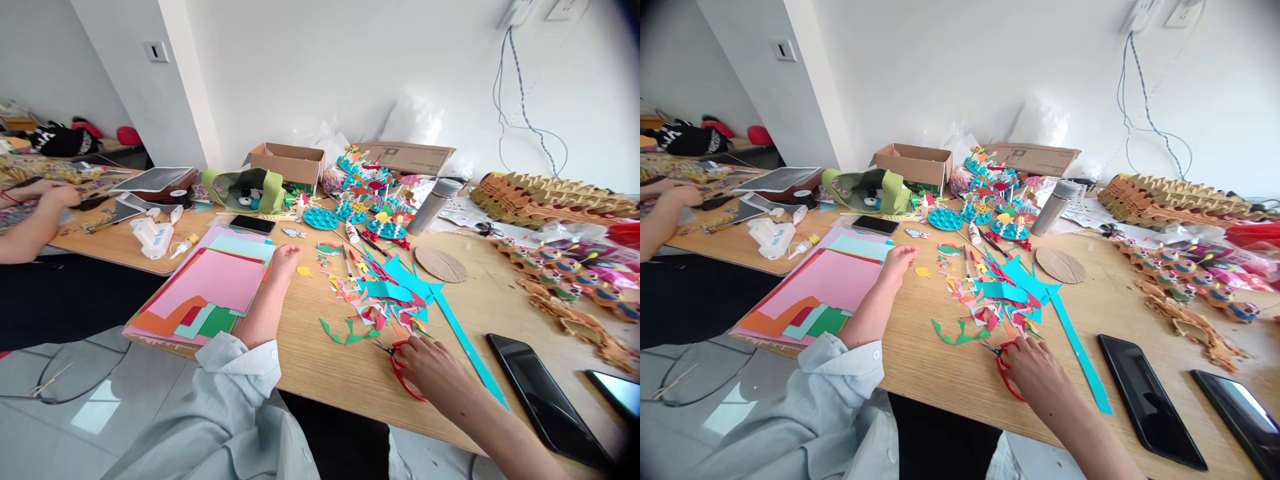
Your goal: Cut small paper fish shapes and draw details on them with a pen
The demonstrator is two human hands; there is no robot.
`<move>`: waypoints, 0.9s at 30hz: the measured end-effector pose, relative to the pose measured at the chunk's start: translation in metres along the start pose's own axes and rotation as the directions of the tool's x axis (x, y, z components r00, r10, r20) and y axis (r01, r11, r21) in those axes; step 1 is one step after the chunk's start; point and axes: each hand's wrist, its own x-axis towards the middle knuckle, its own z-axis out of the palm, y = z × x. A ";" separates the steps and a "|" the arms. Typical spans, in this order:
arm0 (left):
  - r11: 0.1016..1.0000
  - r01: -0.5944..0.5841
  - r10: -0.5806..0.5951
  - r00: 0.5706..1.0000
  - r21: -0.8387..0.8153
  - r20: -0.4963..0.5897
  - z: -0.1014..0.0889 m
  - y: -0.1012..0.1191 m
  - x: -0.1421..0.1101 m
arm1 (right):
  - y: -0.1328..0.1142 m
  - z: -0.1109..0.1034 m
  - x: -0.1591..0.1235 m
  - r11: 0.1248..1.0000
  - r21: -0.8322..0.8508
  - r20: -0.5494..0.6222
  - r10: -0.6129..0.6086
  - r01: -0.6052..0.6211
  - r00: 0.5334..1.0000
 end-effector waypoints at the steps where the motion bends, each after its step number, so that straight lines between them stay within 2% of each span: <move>1: 1.000 0.006 -0.006 1.000 -0.013 -0.001 0.000 0.001 0.000 | 0.003 0.000 -0.002 0.999 -0.024 0.032 0.028 -0.027 0.999; 5: 0.999 0.021 -0.022 1.000 -0.049 -0.014 0.000 0.001 0.001 | 0.009 -0.003 -0.003 0.978 -0.118 0.194 0.194 -0.173 0.962; 10: 0.997 0.025 -0.027 0.999 -0.078 -0.020 0.000 0.002 0.000 | 0.008 -0.012 0.012 0.947 -0.142 0.210 0.313 -0.288 0.926; 14: 0.995 0.026 -0.027 1.000 -0.091 -0.002 -0.002 0.004 -0.002 | 0.013 -0.012 0.020 0.945 -0.069 0.268 0.326 -0.320 0.906; 19: 0.993 0.038 -0.036 0.999 -0.111 0.022 -0.004 0.006 -0.002 | 0.013 -0.007 0.015 0.957 0.017 0.241 0.277 -0.289 0.930; 24: 0.990 0.068 -0.061 0.996 -0.122 0.058 -0.002 0.007 -0.003 | 0.001 -0.004 0.010 0.951 0.011 0.228 0.299 -0.310 0.927; 27: 0.988 0.076 -0.068 0.996 -0.134 0.062 -0.001 0.007 -0.004 | 0.004 -0.003 0.000 0.948 0.025 0.269 0.298 -0.316 0.916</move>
